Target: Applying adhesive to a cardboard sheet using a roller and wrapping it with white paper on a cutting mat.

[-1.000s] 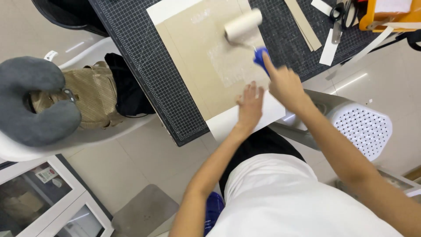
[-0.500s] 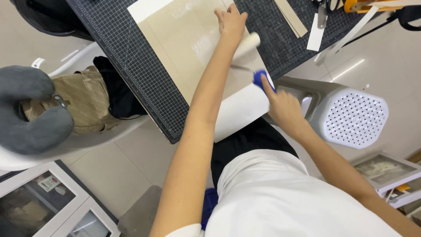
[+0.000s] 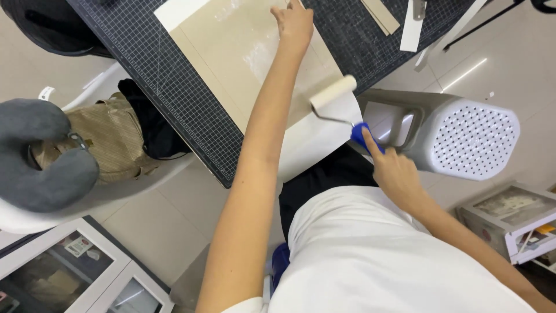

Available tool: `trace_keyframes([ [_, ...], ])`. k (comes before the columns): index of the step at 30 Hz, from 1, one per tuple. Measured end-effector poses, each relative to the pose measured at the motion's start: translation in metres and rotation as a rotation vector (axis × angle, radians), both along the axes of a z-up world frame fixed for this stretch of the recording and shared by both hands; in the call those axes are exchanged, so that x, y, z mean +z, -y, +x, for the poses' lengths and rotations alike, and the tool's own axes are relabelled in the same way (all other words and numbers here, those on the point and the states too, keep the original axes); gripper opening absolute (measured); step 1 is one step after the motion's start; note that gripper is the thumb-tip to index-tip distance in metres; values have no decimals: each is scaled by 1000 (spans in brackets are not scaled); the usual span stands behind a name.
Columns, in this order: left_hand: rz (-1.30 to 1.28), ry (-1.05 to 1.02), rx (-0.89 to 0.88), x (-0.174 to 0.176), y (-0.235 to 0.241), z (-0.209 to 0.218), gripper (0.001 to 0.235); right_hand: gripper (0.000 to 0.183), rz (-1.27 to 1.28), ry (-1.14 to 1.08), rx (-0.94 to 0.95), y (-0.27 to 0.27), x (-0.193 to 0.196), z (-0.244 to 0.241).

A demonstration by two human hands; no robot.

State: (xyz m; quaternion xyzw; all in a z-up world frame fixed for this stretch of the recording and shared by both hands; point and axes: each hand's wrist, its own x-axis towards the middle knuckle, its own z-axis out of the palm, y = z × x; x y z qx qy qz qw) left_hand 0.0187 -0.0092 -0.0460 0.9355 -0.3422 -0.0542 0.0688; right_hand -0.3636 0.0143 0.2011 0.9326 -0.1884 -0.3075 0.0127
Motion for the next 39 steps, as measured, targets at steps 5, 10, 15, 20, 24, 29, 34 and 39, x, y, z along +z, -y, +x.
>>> trace_keyframes([
  [5,14,-27,5,-5,-2,-18,26,88,18,74,-6,-3,-8,14],
  [10,11,-27,38,-4,9,-3,25,88,-2,59,-4,-3,-18,-5],
  [15,33,-93,28,-3,13,7,22,89,33,41,-51,-7,-20,-25],
  [20,96,-131,-2,-5,12,-23,26,86,-32,165,25,0,-31,-8],
  [24,159,-133,-9,8,14,-16,31,101,-35,144,21,8,-45,-29],
  [29,246,-167,-19,15,-2,-32,36,99,88,158,-30,4,-28,2],
  [34,304,-167,2,48,-10,-10,42,89,39,-3,10,8,-3,22],
  [39,-225,-309,391,81,-64,-26,80,84,139,116,125,24,6,146],
])
